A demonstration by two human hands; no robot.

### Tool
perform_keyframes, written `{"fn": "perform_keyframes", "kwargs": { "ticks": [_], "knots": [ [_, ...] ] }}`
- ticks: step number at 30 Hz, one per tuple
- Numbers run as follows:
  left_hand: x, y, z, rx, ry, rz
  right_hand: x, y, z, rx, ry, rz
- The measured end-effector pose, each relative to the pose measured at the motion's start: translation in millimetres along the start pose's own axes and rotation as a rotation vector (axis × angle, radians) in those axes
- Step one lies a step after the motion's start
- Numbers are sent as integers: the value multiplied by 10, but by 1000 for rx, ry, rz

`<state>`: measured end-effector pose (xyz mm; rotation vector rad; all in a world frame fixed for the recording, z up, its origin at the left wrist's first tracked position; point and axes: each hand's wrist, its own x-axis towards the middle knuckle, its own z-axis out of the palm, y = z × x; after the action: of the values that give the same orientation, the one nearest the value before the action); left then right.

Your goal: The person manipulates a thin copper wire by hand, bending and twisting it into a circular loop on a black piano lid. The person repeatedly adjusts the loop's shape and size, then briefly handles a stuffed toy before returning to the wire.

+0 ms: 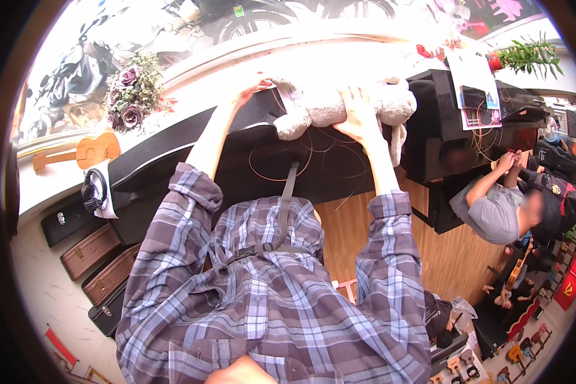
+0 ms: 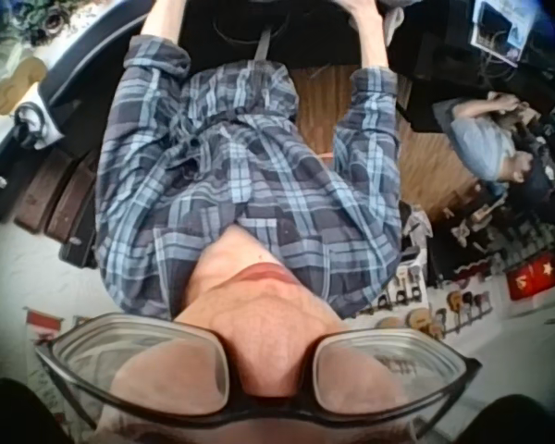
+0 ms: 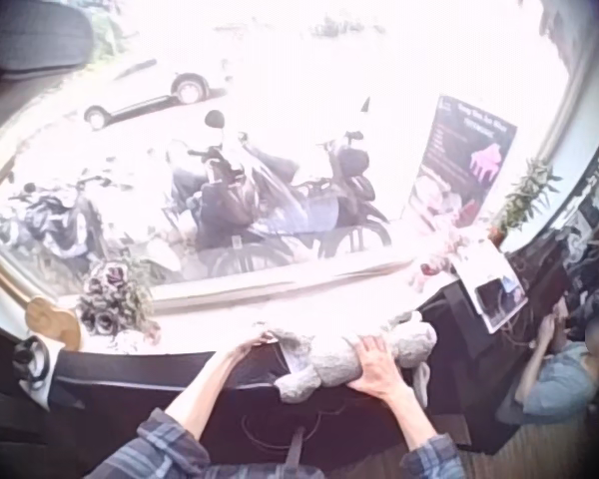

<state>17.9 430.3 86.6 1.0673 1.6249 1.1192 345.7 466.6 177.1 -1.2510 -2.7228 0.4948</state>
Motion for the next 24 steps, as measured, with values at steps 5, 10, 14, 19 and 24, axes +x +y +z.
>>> {"fn": "perform_keyframes", "kwargs": {
  "ticks": [5, 10, 14, 19, 24],
  "knots": [
    [-229, 222, -370, 308, 46, 135, -524, 33, 152, 16, 493, 41],
    [-822, 590, -369, 185, 258, 207, -1820, -349, 1004, 422, 601, 501],
    [-1526, 843, -122, 139, 458, 287, -2203, -575, 1835, 334, 285, 409],
    [-2148, 873, 215, 115, 386, 175, -2201, -568, 2043, 357, 505, 345],
    [-2746, 388, 766, 206, 41, 166, -2159, -679, 2004, 476, 598, 402]
  ]
}}
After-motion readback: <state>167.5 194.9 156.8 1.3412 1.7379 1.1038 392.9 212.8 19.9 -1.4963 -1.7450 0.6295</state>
